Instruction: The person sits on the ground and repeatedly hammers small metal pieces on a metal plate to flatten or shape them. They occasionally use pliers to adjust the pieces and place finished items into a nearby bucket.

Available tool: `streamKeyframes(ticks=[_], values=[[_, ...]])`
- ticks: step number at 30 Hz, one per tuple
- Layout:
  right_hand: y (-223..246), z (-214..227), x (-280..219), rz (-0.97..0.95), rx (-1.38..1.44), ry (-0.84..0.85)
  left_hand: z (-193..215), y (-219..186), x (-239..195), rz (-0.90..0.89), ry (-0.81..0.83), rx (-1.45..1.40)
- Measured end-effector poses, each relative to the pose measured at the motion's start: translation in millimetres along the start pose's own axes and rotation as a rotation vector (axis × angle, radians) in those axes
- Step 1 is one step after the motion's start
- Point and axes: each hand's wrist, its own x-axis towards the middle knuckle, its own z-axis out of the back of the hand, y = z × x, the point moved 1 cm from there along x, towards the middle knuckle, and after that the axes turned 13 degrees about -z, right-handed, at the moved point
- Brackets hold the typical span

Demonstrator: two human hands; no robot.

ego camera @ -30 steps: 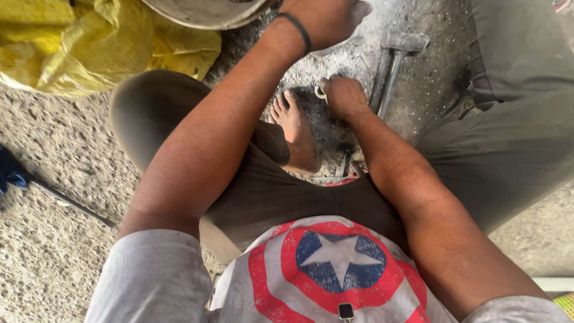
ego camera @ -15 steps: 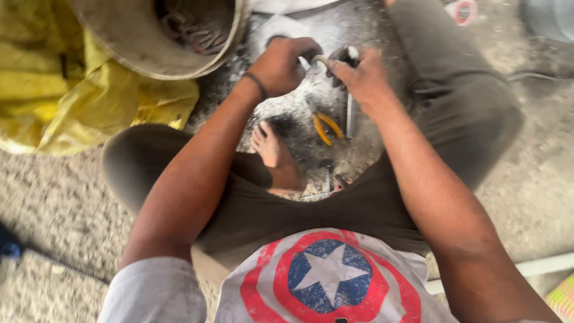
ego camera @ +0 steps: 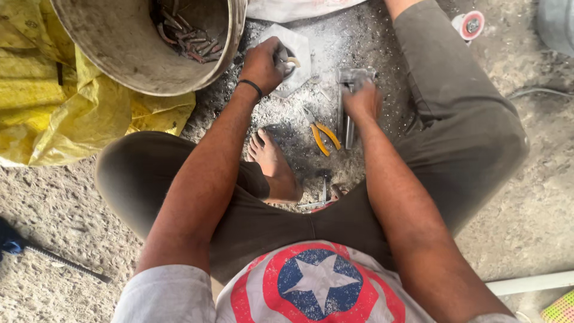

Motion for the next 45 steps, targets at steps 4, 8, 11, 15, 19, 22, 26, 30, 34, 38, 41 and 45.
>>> streamKeyframes(ticks=[4, 8, 11, 15, 19, 22, 26, 30, 34, 38, 41, 45], values=[[-27.3, -16.6, 14.0, -0.208, -0.169, 0.058, -20.4, 14.3, 15.1, 0.008, -0.028, 0.055], [-35.5, -33.3, 21.9, -0.171, -0.284, 0.063, -34.4, 21.3, 22.3, -0.012, -0.081, 0.092], [-42.5, -41.1, 32.8, -0.143, -0.302, 0.082, -42.5, 27.9, 20.8, 0.02, -0.108, -0.003], [-39.9, -42.6, 37.4, -0.222, -0.107, 0.0, -38.1, 26.5, 17.1, 0.064, -0.071, -0.085], [-23.8, -27.3, 27.3, -0.227, 0.12, 0.025, -32.0, 8.7, 20.4, -0.01, -0.069, 0.033], [2.3, -16.7, 7.4, -0.176, 0.238, 0.076, -23.6, -1.4, 21.7, 0.048, -0.022, 0.087], [32.7, 2.6, -26.2, -0.032, 0.375, 0.202, -27.8, -9.4, 18.4, 0.09, 0.067, 0.173], [57.2, 22.5, -52.5, 0.158, 0.443, 0.279, -37.2, -5.8, 23.0, 0.066, 0.125, 0.288], [58.4, 25.6, -63.2, 0.33, 0.457, 0.29, -42.7, 7.2, 20.7, 0.046, 0.072, 0.254], [45.1, 10.1, -55.0, 0.578, 0.416, 0.199, -44.8, 10.7, 20.4, -0.003, 0.01, 0.198], [32.5, -12.7, -48.6, 0.706, 0.55, 0.351, -43.8, 7.7, 19.4, 0.01, 0.015, 0.188], [18.5, -33.1, -29.0, 0.273, 0.265, 0.369, -40.9, 7.3, 21.0, -0.009, 0.041, 0.179]])
